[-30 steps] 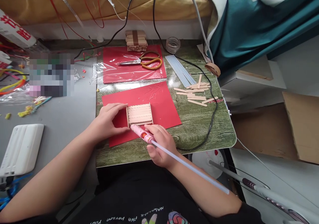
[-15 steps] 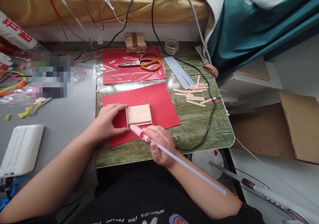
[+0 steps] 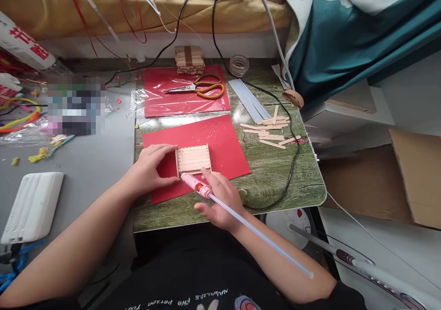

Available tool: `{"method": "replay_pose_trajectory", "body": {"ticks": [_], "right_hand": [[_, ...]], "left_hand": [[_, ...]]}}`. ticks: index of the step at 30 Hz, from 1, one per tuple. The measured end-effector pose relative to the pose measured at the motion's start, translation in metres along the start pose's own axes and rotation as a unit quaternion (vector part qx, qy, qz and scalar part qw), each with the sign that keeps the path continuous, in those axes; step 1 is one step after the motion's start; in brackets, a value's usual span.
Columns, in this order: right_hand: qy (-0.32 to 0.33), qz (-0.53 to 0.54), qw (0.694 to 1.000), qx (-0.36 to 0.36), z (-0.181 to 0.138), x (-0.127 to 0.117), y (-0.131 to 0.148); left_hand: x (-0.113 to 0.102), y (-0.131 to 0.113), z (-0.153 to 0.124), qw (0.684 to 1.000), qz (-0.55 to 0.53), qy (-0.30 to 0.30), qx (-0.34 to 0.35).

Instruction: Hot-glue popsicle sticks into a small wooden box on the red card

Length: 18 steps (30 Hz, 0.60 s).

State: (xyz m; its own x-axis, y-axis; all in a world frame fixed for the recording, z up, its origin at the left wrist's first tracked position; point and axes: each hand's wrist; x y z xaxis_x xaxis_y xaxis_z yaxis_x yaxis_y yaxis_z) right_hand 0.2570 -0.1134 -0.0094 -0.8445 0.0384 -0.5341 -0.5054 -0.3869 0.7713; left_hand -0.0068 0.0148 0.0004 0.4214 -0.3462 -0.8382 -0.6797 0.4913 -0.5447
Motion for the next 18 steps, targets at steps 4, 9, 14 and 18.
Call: {"method": "replay_pose_trajectory", "body": {"ticks": [4, 9, 14, 18], "right_hand": [[0.017, -0.029, 0.997, 0.062, 0.006, 0.002, 0.010], [0.070, -0.004, 0.993, 0.094, 0.013, -0.001, 0.015], [0.098, 0.014, 0.987, 0.128, 0.014, -0.001, 0.010], [0.085, 0.015, 0.989, 0.122, 0.012, 0.001, 0.008]], "left_hand": [[-0.001, 0.000, 0.000, 1.000, -0.001, 0.000, 0.003], [-0.002, -0.001, 0.000, 1.000, 0.000, 0.003, 0.000], [-0.003, -0.001, 0.000, 1.000, 0.000, 0.005, 0.001], [-0.002, -0.001, 0.000, 1.000, -0.001, 0.004, 0.001]]}}
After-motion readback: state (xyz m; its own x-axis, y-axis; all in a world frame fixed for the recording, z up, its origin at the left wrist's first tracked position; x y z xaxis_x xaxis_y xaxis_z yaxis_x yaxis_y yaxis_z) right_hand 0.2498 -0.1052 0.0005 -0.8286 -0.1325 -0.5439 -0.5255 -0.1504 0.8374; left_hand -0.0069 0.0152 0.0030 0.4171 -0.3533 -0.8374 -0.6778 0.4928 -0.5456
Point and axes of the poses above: each hand's wrist, its own z-axis towards the middle knuckle, its own x-axis out of the palm, y = z × x, and after that the axes turned 1 degree about y, right-handed
